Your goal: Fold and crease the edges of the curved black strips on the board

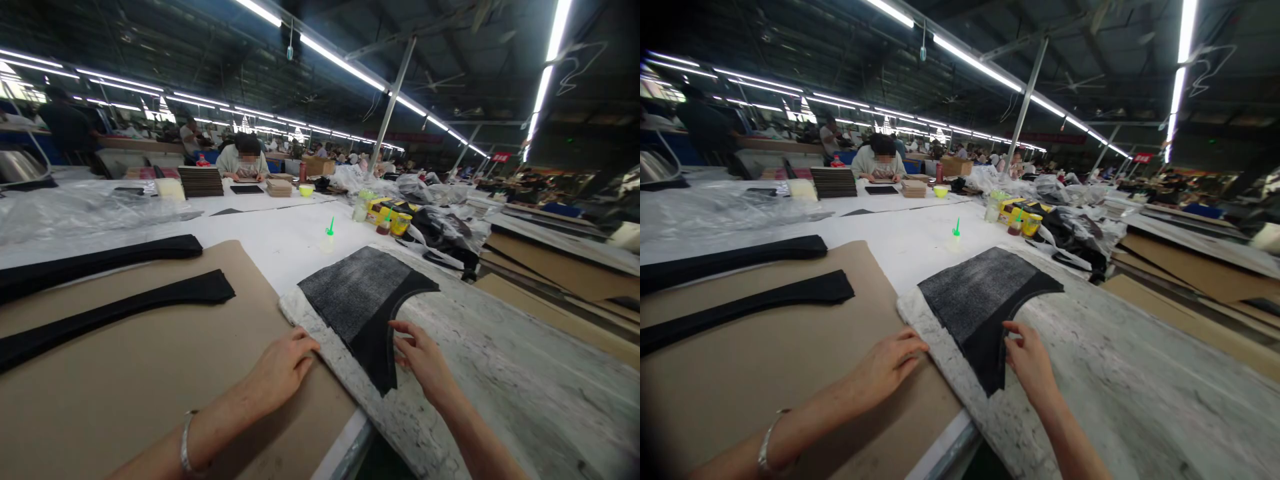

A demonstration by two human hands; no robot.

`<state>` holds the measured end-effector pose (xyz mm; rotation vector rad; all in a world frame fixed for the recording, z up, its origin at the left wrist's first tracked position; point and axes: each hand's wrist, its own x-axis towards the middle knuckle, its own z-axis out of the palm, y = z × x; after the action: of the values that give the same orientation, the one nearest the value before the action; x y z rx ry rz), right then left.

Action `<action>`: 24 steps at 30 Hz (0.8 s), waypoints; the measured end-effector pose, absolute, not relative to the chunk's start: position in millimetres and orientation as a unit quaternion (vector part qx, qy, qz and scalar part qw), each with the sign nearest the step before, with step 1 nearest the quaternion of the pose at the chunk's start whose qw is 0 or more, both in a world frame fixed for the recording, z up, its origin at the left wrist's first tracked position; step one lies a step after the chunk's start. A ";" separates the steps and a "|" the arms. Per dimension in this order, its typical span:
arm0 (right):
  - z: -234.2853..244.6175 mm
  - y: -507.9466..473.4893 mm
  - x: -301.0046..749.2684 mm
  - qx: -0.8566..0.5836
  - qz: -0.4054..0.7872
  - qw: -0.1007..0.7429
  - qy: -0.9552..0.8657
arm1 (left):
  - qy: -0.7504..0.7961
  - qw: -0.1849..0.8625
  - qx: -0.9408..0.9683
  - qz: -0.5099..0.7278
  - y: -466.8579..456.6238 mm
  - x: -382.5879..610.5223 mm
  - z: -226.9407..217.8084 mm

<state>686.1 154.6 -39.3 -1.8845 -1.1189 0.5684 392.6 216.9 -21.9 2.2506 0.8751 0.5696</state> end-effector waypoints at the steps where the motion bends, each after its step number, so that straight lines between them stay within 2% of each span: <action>1: -38.6 151.5 685.1 -0.747 0.239 0.430 -0.447 | 0.331 0.322 0.860 0.217 215.4 396.8 -22.0; 7: -31.0 131.0 678.3 -0.694 0.266 0.424 -0.517 | 0.311 0.322 0.870 0.205 203.2 420.8 -23.5; 11: -19.7 122.4 677.6 -0.615 0.240 0.344 -0.668 | 0.303 0.327 0.872 0.202 194.9 431.2 -24.8; 14: -10.3 122.9 680.8 -0.594 0.233 0.302 -0.708 | 0.294 0.319 0.876 0.213 188.7 436.1 -24.4; 19: -10.9 136.9 691.4 -0.629 0.250 0.366 -0.638 | 0.252 0.249 0.908 0.225 175.4 445.7 -19.5; 24: -21.9 163.9 713.7 -0.663 0.254 0.443 -0.547 | 0.222 0.167 0.945 0.175 167.0 465.6 -18.0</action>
<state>713.7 163.9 -21.9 -1.6441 -1.3579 0.6303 465.6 167.0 -18.0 2.6881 0.6313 0.4975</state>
